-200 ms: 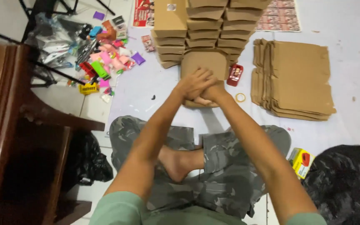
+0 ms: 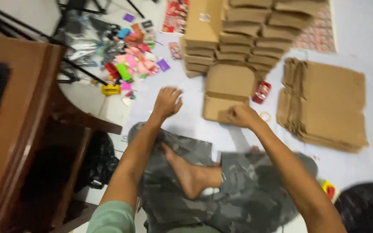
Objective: Assembling cardboard boxes by folding them and placing small items inside.
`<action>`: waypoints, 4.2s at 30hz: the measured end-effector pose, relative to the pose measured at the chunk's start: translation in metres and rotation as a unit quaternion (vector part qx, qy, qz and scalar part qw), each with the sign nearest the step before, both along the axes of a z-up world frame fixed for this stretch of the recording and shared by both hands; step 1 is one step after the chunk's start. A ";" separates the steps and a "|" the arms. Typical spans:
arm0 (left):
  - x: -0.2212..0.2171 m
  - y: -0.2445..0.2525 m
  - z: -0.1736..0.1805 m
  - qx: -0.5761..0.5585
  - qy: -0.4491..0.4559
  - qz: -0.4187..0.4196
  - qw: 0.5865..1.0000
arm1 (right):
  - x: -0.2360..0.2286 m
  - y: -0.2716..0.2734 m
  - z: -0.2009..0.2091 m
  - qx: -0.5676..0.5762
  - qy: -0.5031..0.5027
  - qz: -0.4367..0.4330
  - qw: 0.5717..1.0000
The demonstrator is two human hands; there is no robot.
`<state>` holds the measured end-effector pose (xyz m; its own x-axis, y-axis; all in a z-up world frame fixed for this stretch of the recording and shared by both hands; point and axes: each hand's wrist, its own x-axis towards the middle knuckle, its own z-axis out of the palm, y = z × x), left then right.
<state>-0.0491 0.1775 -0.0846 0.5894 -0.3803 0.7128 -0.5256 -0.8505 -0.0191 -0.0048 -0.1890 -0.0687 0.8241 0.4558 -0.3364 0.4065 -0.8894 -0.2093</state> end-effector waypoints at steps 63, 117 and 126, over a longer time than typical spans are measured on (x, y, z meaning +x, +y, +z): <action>-0.068 -0.145 0.194 -0.641 0.411 -0.096 0.641 | -0.102 0.068 0.197 0.587 0.111 -0.161 0.786; -0.138 -0.296 0.290 -0.643 0.485 -0.176 0.566 | -0.204 -0.066 0.185 0.644 -0.116 -0.287 0.700; -0.151 -0.350 0.302 -0.623 0.509 -0.271 0.529 | -0.235 -0.124 0.167 0.590 -0.201 -0.362 0.693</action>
